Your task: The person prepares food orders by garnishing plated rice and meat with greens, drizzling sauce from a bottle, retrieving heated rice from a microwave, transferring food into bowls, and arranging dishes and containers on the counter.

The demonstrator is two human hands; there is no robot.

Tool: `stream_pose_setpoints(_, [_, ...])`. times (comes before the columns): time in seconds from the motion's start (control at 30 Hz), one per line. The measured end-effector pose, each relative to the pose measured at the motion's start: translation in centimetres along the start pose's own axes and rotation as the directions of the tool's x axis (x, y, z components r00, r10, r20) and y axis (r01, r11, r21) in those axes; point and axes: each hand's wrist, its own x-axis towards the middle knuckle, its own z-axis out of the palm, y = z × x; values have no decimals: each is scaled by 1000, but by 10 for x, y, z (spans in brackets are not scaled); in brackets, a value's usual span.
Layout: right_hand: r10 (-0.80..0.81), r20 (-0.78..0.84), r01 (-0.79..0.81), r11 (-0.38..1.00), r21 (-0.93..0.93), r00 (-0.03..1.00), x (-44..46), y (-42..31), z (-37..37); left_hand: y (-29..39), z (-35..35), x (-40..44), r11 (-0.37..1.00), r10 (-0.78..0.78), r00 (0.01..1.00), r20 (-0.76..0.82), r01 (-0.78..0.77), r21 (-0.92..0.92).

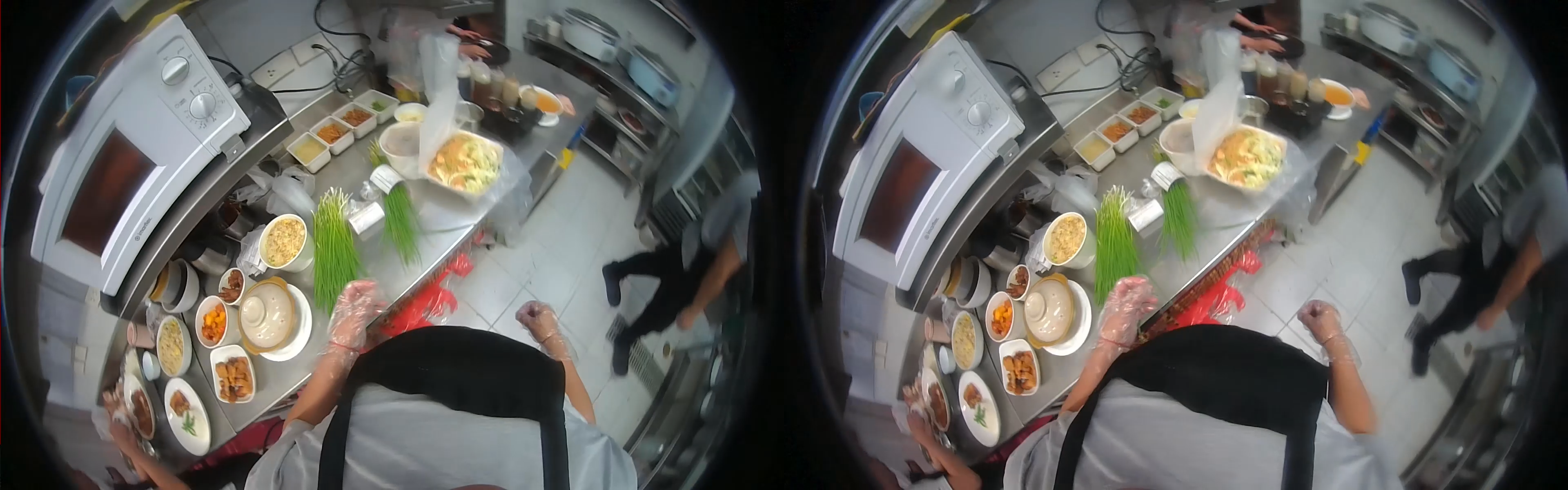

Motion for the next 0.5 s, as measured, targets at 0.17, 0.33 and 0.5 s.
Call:
stream_pose_setpoints(0.17, [-37,-55,32,995,-96,998,99,-21,-83,3,63,34,985,88,996,25,-91,148])
stream_pose_setpoints(0.33, [-325,169,363,881,-304,930,170,-29,-133,34,40,77,568,408,909,81,-323,757])
stream_pose_setpoints(0.5, [-379,12,376,913,-161,925,267,37,-150,97,48,82,642,466,877,-118,-243,727])
